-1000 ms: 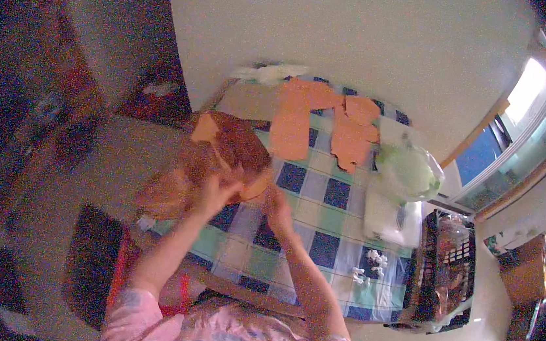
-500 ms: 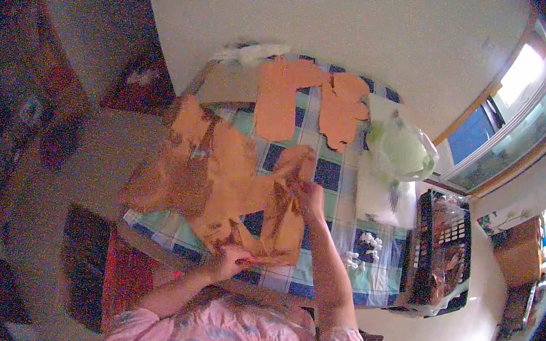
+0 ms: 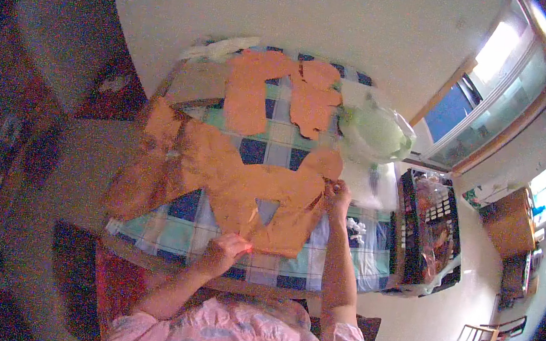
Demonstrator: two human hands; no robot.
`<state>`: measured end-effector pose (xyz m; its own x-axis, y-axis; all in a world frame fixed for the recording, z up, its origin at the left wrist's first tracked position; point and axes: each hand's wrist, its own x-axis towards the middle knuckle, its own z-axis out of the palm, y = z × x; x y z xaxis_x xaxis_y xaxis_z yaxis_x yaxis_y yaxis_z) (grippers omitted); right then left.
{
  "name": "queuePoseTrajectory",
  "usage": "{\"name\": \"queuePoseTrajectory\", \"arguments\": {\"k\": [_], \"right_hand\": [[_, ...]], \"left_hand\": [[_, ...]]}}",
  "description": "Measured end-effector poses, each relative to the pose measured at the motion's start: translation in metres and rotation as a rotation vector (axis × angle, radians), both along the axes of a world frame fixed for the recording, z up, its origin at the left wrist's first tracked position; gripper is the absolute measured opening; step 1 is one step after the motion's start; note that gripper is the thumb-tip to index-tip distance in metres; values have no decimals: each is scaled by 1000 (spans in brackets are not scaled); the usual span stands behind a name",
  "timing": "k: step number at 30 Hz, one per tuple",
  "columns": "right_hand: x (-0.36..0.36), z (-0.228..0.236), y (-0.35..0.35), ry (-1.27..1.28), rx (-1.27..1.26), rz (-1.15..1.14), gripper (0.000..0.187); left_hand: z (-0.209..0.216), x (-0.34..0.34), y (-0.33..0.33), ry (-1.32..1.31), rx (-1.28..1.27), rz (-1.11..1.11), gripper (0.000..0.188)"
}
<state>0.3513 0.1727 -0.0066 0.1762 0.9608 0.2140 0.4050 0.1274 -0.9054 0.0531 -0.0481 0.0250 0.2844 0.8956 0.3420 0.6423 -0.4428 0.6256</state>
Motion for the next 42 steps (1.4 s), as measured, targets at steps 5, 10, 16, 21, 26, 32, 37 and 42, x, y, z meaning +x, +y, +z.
{"name": "queuePoseTrajectory", "arguments": {"k": [5, 10, 16, 21, 26, 32, 37, 42], "right_hand": [[-31, 59, -26, -95, -106, -129, 23], [-45, 68, -7, -401, 222, -13, 29], [-79, 48, 85, -462, 175, 170, 15], [-77, 14, 187, -71, 147, 282, 17], [-90, 20, 229, -272, 61, 396, 25], [-82, 13, 262, -335, -105, 516, 19], [-55, -11, 290, -173, -144, 590, 19], [-14, 2, 314, -970, -81, 334, 20]], "left_hand": [[0, -3, -9, 42, 8, -5, 25], [-6, -3, -13, 129, 154, 14, 15], [-8, -8, -23, 164, 106, 11, 15], [-10, -1, -24, 115, 91, 13, 17], [-8, -4, -21, 19, 77, 47, 15], [-35, -5, -22, 19, 135, -18, 17], [-29, -4, -17, -5, 162, -11, 17], [-31, 1, -7, -15, 186, -69, 15]]}}
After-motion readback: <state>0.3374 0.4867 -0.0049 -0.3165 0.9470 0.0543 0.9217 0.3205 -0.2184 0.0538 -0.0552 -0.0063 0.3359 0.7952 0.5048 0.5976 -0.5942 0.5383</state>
